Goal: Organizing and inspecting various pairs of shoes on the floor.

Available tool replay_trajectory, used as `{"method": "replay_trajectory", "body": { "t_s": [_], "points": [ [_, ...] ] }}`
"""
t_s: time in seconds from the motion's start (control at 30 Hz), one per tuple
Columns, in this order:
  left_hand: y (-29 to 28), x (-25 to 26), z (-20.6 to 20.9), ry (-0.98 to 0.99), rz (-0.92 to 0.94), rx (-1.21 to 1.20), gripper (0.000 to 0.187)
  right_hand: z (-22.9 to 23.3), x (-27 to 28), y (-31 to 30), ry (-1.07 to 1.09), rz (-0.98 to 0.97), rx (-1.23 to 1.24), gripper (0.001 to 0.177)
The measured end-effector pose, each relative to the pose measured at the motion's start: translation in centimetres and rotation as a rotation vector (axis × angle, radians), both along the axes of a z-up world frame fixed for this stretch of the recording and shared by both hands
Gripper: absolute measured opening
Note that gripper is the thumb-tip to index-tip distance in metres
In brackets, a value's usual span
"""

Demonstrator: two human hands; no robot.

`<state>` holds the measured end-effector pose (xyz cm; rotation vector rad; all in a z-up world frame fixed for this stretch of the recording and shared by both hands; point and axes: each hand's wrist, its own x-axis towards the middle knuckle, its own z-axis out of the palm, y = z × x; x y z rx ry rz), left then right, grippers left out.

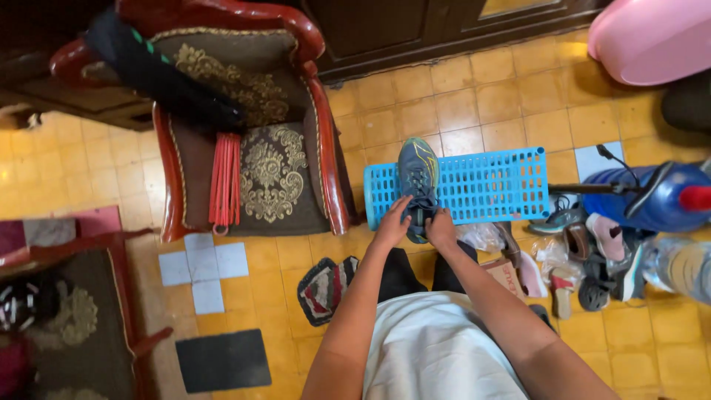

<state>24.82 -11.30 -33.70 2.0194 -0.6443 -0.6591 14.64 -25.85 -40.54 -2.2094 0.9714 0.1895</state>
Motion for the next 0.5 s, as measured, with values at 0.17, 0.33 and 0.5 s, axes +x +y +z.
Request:
{"method": "replay_trajectory", "body": {
  "t_s": [0.17, 0.33, 0.5],
  "points": [
    [0.4, 0.9, -0.3, 0.089, -0.201, 0.16, 0.065, -0.1, -0.8, -0.4, -0.034, -0.064, -0.068, 0.051],
    [0.1, 1.6, 0.3, -0.003, -0.22, 0.124, 0.062, 1.6, 0.5, -1.1, -0.421, -0.297, 0.103, 0.056],
    [-0.9, 1.8, 2.6, -0.302, -0.238, 0.233, 0.049, 4.3, 1.1, -1.2, -0.446, -0.357, 0.143, 0.038]
  ]
}}
